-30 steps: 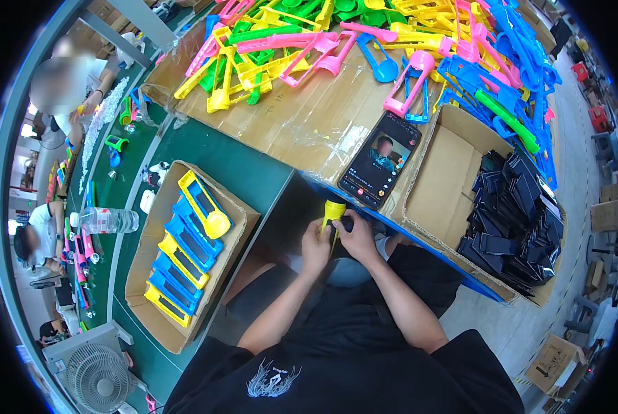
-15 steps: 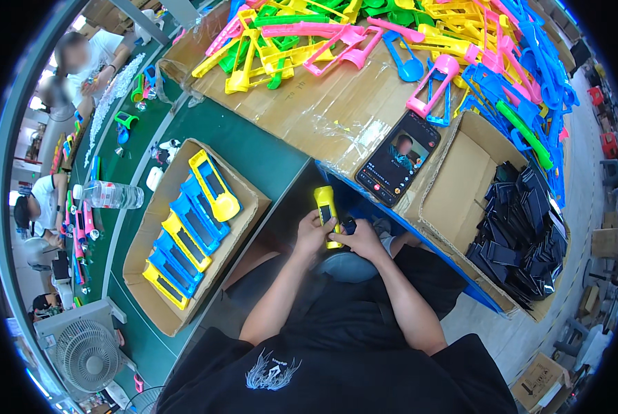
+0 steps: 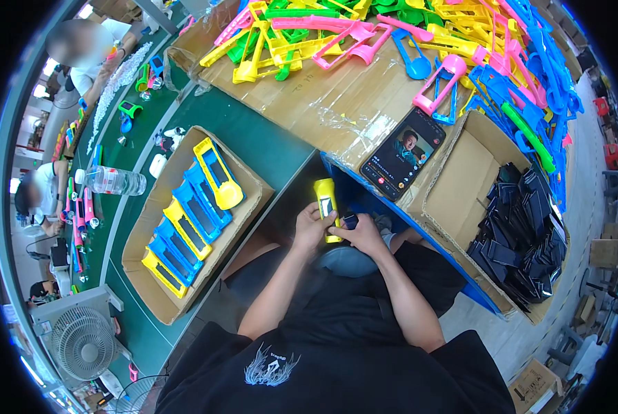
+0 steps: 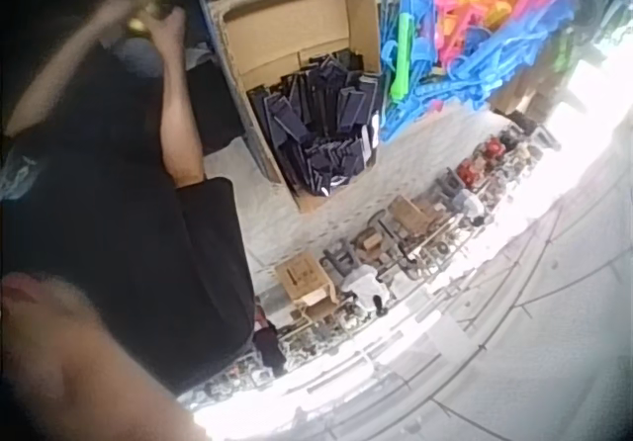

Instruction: Assembling plastic toy gun components and organizing them into boxes on an assembly line.

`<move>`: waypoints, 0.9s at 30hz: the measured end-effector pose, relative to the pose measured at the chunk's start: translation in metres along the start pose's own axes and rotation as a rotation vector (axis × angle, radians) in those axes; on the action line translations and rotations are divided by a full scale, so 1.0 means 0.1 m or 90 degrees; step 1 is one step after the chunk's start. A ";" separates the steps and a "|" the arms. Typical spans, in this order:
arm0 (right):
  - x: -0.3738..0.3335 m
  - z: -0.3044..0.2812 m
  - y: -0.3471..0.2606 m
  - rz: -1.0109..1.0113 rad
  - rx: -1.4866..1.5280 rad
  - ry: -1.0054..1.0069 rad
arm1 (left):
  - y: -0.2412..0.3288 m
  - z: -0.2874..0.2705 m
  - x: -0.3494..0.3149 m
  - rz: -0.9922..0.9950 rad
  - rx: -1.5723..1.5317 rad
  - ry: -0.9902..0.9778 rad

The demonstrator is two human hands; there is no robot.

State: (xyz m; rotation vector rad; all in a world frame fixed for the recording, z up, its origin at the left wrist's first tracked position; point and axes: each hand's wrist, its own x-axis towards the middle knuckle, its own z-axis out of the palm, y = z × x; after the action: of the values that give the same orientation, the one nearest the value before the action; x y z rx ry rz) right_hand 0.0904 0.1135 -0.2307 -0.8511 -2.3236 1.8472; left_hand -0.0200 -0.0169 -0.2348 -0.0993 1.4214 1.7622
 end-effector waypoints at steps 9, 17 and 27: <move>0.05 -0.07 0.03 0.155 0.272 0.035 | 0.14 -0.05 -0.70 -0.047 0.108 -0.012; 0.12 0.21 0.11 0.239 0.213 -0.046 | 0.97 -0.31 -2.48 0.041 -0.090 0.017; 0.20 0.30 0.10 0.251 0.166 -0.139 | 2.08 -1.40 -3.14 0.386 0.374 0.657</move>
State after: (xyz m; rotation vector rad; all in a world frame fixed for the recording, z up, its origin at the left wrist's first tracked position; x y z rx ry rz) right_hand 0.0660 0.0972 -0.2542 -1.1894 -2.0651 2.4474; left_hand -0.0127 -0.3058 0.0447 -0.3176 2.9162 1.7068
